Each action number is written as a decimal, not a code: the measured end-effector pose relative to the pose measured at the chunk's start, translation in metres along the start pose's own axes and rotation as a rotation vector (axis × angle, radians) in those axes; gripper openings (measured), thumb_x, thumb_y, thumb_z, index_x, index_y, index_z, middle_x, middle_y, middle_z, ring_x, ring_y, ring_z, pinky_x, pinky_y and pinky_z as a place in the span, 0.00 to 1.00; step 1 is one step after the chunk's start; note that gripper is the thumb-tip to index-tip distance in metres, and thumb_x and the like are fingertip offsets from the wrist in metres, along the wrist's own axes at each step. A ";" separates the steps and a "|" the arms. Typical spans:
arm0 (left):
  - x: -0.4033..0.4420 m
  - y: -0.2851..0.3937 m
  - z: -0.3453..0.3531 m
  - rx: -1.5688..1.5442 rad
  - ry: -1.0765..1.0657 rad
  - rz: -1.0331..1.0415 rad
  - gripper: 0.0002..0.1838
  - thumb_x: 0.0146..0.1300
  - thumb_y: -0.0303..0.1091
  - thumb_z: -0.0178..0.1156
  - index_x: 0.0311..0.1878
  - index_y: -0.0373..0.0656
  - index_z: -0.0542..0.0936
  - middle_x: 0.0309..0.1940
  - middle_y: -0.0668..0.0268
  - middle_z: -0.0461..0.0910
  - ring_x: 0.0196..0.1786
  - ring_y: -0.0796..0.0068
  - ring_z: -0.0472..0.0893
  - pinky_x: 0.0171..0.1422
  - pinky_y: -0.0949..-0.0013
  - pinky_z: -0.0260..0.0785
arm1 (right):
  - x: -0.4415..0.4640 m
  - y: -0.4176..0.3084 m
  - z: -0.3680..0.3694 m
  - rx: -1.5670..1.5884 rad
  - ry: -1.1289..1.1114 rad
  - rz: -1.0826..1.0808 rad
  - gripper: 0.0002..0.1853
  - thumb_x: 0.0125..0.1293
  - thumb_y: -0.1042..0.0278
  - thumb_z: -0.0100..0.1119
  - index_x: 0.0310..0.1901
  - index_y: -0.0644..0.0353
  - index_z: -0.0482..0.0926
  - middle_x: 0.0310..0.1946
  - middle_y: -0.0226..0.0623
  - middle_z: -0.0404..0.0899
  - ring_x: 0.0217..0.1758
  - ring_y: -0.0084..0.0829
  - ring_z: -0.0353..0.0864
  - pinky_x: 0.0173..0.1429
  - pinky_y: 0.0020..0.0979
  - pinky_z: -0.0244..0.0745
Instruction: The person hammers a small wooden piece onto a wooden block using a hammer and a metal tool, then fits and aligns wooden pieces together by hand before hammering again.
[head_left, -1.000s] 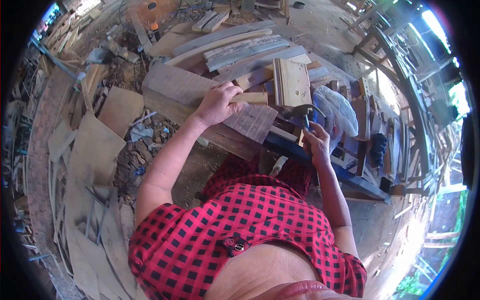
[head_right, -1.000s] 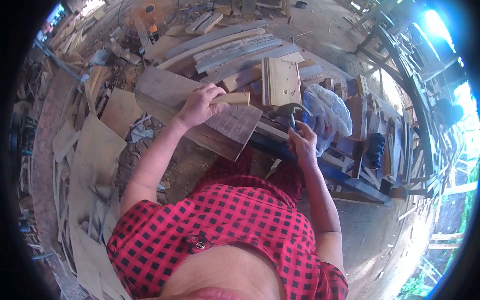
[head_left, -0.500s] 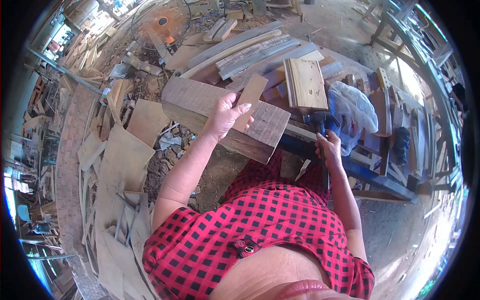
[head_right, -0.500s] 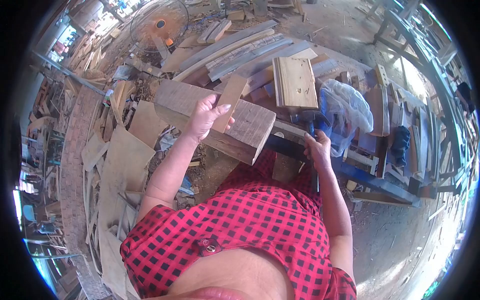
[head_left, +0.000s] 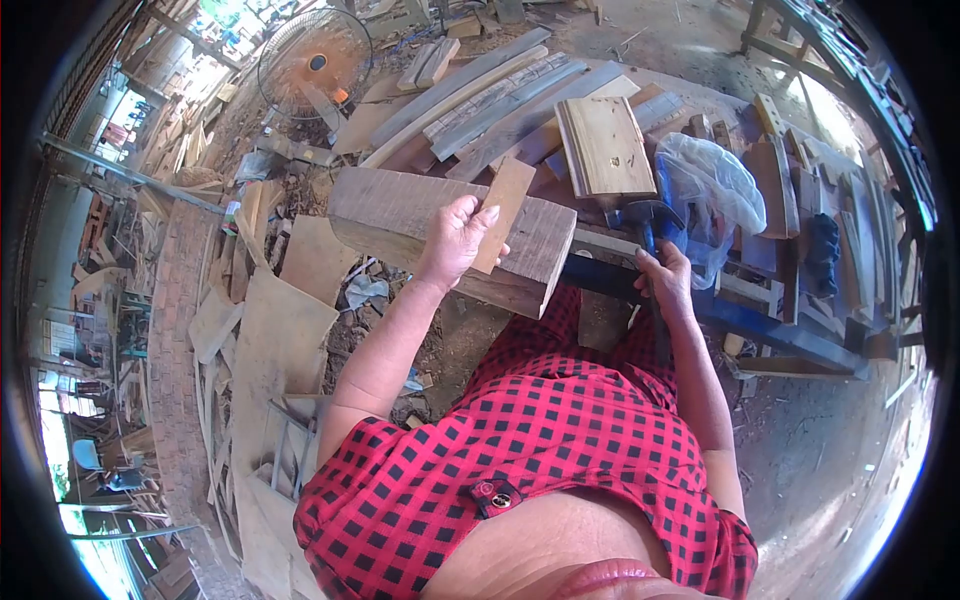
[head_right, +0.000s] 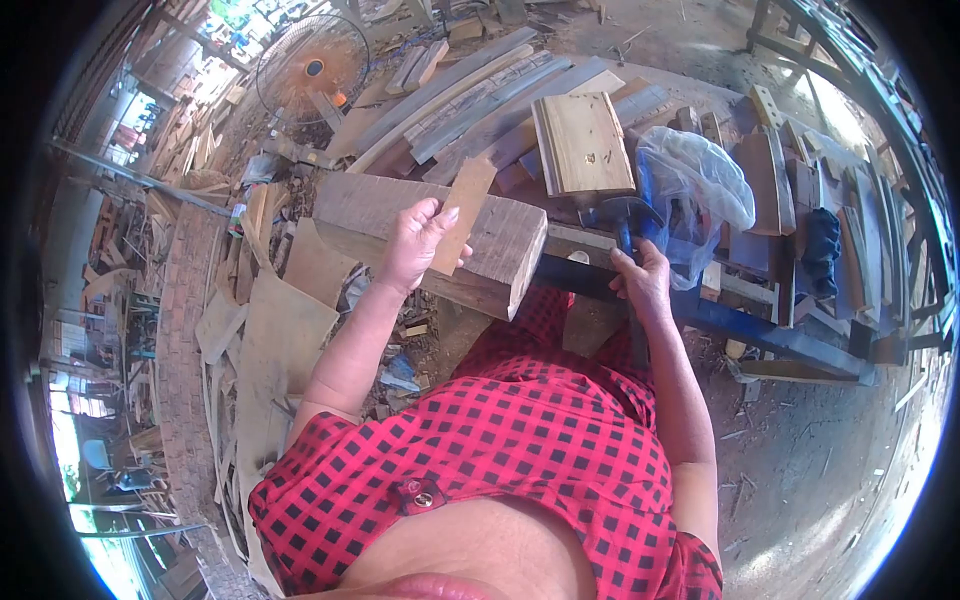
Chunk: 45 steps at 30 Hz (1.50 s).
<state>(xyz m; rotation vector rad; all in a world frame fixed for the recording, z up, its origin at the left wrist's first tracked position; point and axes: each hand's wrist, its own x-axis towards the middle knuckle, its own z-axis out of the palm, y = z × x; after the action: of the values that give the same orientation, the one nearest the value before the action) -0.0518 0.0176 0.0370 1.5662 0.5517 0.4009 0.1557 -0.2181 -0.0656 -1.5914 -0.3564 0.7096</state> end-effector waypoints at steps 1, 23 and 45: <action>0.000 0.000 0.001 -0.008 -0.003 -0.015 0.14 0.70 0.40 0.56 0.44 0.35 0.74 0.31 0.61 0.80 0.28 0.74 0.83 0.28 0.73 0.78 | 0.001 0.002 0.000 0.000 0.008 -0.010 0.17 0.64 0.64 0.62 0.50 0.65 0.76 0.26 0.30 0.76 0.17 0.18 0.74 0.19 0.21 0.66; -0.028 0.017 0.054 -0.165 -0.313 -0.068 0.24 0.60 0.23 0.60 0.60 0.29 0.69 0.45 0.58 0.80 0.40 0.75 0.82 0.49 0.72 0.76 | -0.033 -0.058 0.028 -0.093 -0.002 -0.477 0.29 0.57 0.58 0.71 0.58 0.56 0.73 0.40 0.37 0.76 0.44 0.30 0.78 0.46 0.33 0.75; -0.064 0.008 0.063 0.256 -0.209 0.151 0.20 0.63 0.35 0.63 0.57 0.37 0.78 0.49 0.51 0.79 0.42 0.65 0.82 0.45 0.70 0.76 | -0.044 -0.035 0.044 0.827 -0.341 -0.045 0.20 0.71 0.67 0.51 0.63 0.60 0.70 0.43 0.36 0.80 0.34 0.26 0.82 0.41 0.28 0.78</action>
<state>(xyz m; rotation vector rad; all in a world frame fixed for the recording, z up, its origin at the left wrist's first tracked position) -0.0677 -0.0707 0.0455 1.8779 0.3330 0.2826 0.1005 -0.2052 -0.0215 -0.6797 -0.2873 0.9394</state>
